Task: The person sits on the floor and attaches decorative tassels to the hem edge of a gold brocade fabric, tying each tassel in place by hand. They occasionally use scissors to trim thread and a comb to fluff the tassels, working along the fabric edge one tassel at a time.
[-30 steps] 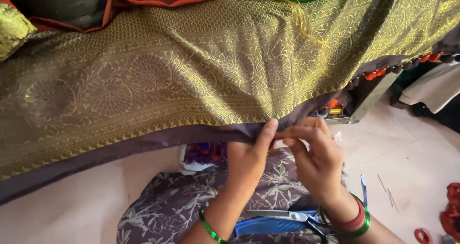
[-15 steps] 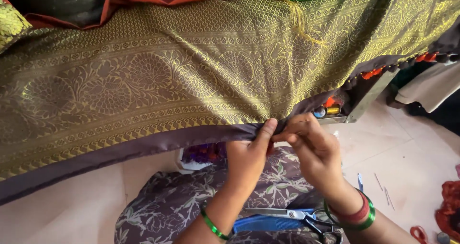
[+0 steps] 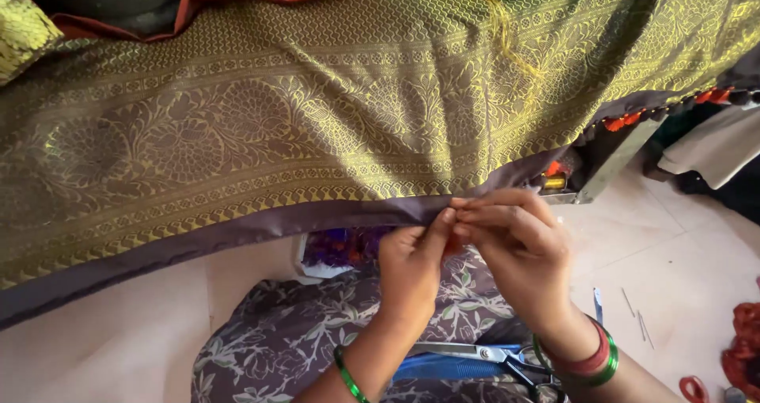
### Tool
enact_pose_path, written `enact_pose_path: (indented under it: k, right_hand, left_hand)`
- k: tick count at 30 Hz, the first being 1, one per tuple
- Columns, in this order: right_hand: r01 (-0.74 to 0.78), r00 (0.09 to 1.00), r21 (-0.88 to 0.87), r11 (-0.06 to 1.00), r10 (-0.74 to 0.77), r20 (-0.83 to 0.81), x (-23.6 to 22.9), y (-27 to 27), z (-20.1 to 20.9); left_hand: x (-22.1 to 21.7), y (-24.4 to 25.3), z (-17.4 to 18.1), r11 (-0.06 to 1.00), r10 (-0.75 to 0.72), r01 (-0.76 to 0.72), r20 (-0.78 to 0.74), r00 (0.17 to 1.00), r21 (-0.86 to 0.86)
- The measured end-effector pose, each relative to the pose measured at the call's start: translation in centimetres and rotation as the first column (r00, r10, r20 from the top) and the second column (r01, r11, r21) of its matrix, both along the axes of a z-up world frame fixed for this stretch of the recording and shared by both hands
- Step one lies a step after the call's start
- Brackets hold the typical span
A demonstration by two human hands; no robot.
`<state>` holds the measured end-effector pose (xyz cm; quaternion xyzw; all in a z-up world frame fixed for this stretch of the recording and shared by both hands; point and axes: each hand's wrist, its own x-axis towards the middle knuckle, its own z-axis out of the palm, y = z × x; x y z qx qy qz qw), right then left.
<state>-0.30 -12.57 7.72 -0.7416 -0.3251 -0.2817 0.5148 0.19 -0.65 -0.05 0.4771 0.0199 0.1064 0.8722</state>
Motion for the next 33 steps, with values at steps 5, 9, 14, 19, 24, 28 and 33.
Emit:
enact_pose_path:
  k: [5,9,14,19,24,28,33]
  right_hand:
    - [0.008,0.998,0.109,0.994,-0.001,-0.066,0.1,-0.1,-1.7]
    - [-0.069,0.941,0.362,0.93,0.18,-0.285,2.2,-0.8,-1.9]
    - [-0.073,0.719,0.771,0.633,0.569,-0.399,3.7,-0.5,-2.8]
    - [-0.083,0.947,0.485,0.871,0.22,-0.234,2.5,0.3,-3.1]
    - [-0.064,0.672,0.797,0.6,0.617,-0.411,3.7,-0.3,-2.9]
    - [-0.026,0.839,0.67,0.741,0.381,-0.389,2.2,0.6,-2.7]
    - [-0.083,0.696,0.799,0.595,0.608,-0.381,5.0,-2.0,-4.4]
  left_hand:
    - [-0.8,0.0,1.8,0.997,0.025,-0.023,-0.02,0.999,0.073]
    - [-1.4,0.2,2.4,0.999,-0.027,0.026,0.013,1.0,0.029]
    - [-1.2,-0.2,2.2,0.988,0.007,-0.011,-0.021,1.0,-0.157]
    - [-0.8,0.1,1.3,0.993,0.016,-0.017,-0.003,1.0,-0.119]
    - [-0.9,-0.1,1.5,0.986,0.005,-0.003,0.015,1.0,-0.166]
    - [-0.7,0.1,0.5,0.999,0.035,-0.035,-0.094,0.995,0.0]
    - [-1.2,0.1,2.2,0.978,-0.097,0.107,0.06,0.993,-0.182]
